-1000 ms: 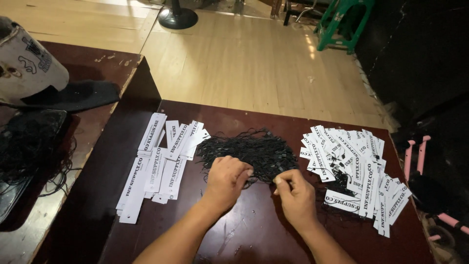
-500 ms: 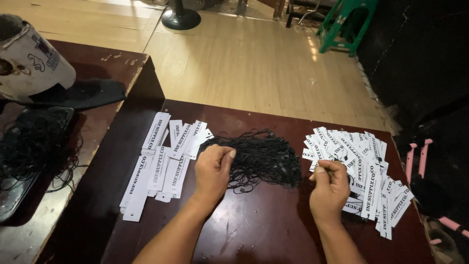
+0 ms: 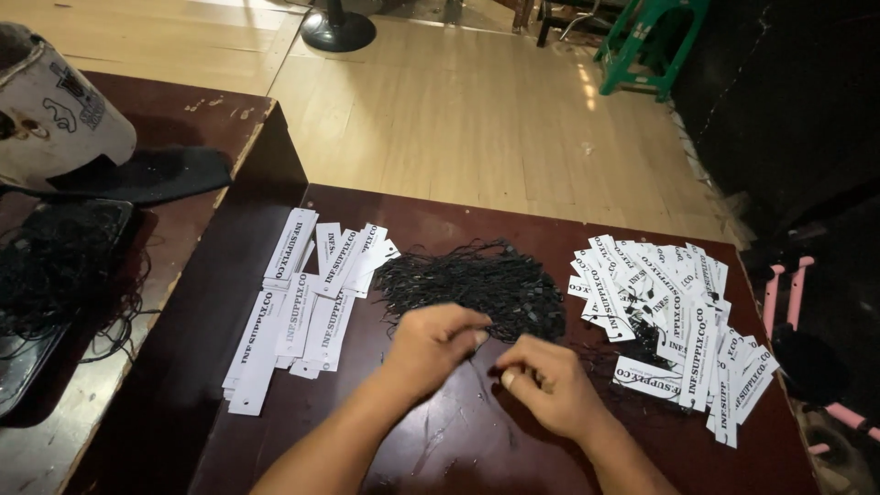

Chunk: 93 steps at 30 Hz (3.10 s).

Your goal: Attaching thin black strings to paper product labels by hand at a fast pace.

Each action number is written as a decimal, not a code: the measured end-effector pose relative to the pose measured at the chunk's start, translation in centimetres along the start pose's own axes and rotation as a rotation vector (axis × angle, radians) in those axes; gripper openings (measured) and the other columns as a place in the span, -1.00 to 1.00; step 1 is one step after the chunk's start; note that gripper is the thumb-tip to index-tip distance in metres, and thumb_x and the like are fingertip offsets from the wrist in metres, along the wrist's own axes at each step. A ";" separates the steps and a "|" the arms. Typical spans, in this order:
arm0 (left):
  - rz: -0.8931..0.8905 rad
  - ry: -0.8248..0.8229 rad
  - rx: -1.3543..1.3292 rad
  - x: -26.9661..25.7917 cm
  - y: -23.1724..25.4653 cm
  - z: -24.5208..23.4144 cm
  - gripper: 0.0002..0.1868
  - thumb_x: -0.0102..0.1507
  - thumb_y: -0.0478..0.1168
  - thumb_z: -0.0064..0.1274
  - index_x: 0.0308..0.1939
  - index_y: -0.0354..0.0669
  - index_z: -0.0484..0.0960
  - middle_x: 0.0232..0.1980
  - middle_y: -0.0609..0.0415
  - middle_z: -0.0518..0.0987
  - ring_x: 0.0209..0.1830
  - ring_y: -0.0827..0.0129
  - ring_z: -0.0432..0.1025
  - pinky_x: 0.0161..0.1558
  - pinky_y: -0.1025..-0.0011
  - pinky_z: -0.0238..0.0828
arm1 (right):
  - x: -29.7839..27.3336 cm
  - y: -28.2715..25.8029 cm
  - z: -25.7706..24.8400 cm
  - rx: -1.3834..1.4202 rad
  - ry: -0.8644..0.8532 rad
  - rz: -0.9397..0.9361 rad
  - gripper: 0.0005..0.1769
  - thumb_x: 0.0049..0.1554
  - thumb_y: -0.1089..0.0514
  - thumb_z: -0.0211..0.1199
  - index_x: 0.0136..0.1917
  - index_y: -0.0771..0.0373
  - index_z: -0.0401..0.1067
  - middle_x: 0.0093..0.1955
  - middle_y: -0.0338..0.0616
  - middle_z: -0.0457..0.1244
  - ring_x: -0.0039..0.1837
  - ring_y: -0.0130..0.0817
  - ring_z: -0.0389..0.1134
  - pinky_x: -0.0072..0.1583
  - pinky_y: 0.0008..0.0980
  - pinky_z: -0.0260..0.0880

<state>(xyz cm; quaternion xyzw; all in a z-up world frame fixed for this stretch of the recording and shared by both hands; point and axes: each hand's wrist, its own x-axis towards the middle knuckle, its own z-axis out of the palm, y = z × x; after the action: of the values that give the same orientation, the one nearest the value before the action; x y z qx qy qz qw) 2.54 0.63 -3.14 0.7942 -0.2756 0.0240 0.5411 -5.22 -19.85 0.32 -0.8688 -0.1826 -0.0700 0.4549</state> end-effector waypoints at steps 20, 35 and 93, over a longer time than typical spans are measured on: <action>0.057 -0.196 0.101 -1.7 -0.3 2.5 -0.51 0.37 -0.13 0.00 0.41 0.06 0.41 -0.25 0.04 0.71 -0.41 0.13 0.59 -0.34 0.29 0.45 | -1.2 2.9 3.6 0.205 0.133 0.170 -0.88 0.01 0.30 0.33 -0.16 0.15 0.47 -0.20 -0.29 0.39 -0.22 -0.47 0.41 -0.13 -0.45 0.42; -0.178 -0.201 0.075 -1.2 1.6 1.6 -0.76 0.32 0.05 0.05 -0.33 0.06 0.57 -0.50 0.19 0.58 -0.50 0.28 0.44 -0.37 0.29 0.29 | -0.2 0.7 2.5 0.050 0.240 -0.019 -0.87 0.16 0.27 0.24 -0.25 0.21 0.44 -0.35 -0.27 0.26 -0.31 -0.48 0.24 -0.20 -0.47 0.25; -0.886 0.572 0.040 -0.2 -2.1 -13.5 -0.65 0.25 -0.33 -0.20 -0.09 0.20 0.65 -0.26 0.12 0.59 -0.39 0.32 0.40 -0.32 0.31 0.28 | -0.9 1.4 4.2 -0.140 0.147 0.338 -0.75 0.20 0.06 0.21 -0.28 0.12 0.53 -0.40 -0.27 0.35 -0.29 -0.49 0.37 -0.12 -0.46 0.26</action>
<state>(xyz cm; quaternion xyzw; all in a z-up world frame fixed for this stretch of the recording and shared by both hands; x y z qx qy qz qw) 6.89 13.06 0.58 0.8063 0.2459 0.0140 0.5378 -5.73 -17.38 -3.48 -0.9092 0.0051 -0.0686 0.4106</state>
